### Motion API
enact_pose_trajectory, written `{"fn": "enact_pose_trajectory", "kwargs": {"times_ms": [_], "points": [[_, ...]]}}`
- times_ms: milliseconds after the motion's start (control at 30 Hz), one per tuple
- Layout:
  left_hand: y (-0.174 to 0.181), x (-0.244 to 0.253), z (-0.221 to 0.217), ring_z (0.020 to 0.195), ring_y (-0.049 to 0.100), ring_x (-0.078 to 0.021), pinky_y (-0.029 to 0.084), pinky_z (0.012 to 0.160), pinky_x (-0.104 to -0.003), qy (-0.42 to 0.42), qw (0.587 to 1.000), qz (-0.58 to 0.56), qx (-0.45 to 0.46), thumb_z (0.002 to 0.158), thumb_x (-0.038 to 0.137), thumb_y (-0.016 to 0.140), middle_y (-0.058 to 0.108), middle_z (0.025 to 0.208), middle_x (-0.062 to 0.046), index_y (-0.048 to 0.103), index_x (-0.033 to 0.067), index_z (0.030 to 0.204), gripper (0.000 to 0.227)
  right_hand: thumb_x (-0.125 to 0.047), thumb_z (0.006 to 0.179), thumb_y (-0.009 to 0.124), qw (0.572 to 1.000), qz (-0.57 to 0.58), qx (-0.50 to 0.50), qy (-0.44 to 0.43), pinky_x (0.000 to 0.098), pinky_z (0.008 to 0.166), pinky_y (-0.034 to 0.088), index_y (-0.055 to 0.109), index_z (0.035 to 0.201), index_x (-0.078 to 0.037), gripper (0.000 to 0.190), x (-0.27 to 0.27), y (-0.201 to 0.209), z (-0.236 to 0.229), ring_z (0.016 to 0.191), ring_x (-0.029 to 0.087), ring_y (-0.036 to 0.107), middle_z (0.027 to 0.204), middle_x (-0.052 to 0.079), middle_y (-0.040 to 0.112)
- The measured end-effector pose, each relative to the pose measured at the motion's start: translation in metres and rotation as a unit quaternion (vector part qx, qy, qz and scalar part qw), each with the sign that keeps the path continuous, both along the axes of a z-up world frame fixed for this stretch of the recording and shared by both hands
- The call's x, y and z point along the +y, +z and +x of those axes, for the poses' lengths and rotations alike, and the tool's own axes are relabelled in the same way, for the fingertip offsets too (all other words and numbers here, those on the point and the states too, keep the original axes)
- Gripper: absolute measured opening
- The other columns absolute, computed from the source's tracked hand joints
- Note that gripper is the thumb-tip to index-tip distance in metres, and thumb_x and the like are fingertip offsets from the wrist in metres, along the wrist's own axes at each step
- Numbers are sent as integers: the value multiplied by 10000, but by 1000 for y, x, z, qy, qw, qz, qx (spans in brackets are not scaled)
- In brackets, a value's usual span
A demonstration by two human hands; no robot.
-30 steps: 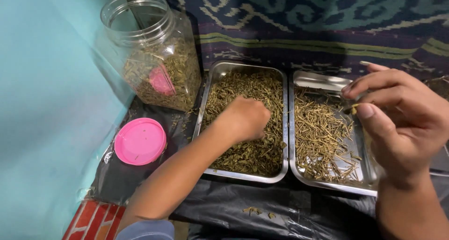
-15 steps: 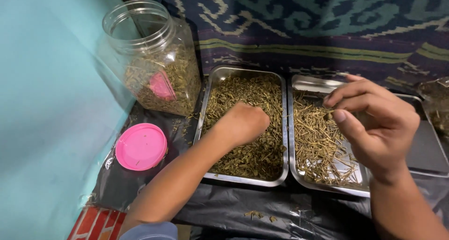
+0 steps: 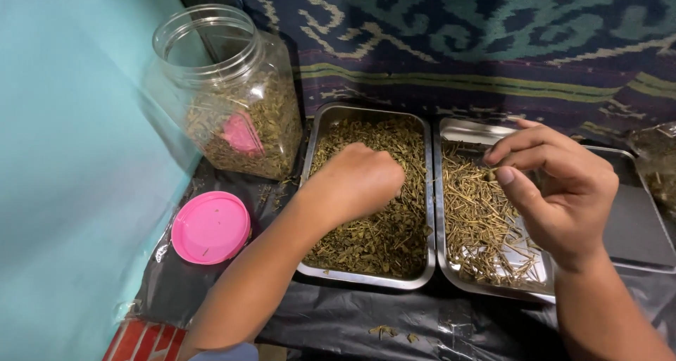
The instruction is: Sorting dried tea leaves by hand to remove stems and debris
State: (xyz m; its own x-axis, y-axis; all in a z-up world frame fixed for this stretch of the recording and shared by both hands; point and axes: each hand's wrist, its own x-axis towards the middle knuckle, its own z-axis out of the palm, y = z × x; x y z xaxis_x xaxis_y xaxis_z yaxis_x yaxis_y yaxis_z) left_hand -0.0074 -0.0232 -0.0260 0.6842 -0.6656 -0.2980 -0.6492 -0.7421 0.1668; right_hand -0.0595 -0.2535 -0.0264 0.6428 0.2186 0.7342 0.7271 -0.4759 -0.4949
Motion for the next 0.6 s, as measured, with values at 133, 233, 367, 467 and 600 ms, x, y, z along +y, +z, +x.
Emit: {"fn": "enact_pose_trajectory", "kwargs": {"times_ms": [133, 233, 367, 467, 600], "points": [[-2, -3, 6, 463, 561, -93, 611, 719, -318, -23, 1000, -11, -6, 1120, 321, 530, 530, 533, 40, 603, 114, 650, 519, -77, 964, 633, 1000, 4, -1, -4, 478, 1069, 531, 606, 783, 38, 216, -1, -1, 3, 887, 287, 668, 913, 201, 677], [-1, -3, 9, 438, 483, -79, 561, 568, -235, 1, 1000, 19, 24, 1153, 359, 472, 500, 554, 38, 567, 99, 656, 569, -79, 959, 631, 1000, 1, -7, 4, 476, 1069, 539, 612, 784, 30, 207, -2, -1, 4, 885, 280, 678, 909, 191, 683], [2, -2, 8, 482, 510, -105, 538, 875, -363, 11, 1000, 15, 23, 1125, 394, 502, 501, 576, 41, 560, 125, 652, 547, -75, 955, 628, 1000, 1, -10, 5, 474, 1055, 550, 617, 779, 37, 209, -3, -3, 6, 885, 288, 680, 907, 195, 683], [2, -2, 7, 544, 557, -108, 481, 1049, -425, -8, 1000, 5, 5, 1069, 396, 602, 539, 617, 46, 599, 127, 690, 464, -75, 956, 626, 1000, 1, -10, 7, 478, 1066, 546, 613, 775, 39, 214, -3, -1, 6, 887, 291, 679, 904, 196, 680], [1, -2, 6, 649, 639, -126, 491, 942, -390, -26, 999, -41, -20, 994, 284, 703, 675, 750, 16, 693, 108, 853, 226, -71, 953, 629, 1000, 2, -6, 3, 484, 1058, 557, 606, 762, 32, 219, -2, -2, 7, 882, 285, 680, 899, 191, 680]]}}
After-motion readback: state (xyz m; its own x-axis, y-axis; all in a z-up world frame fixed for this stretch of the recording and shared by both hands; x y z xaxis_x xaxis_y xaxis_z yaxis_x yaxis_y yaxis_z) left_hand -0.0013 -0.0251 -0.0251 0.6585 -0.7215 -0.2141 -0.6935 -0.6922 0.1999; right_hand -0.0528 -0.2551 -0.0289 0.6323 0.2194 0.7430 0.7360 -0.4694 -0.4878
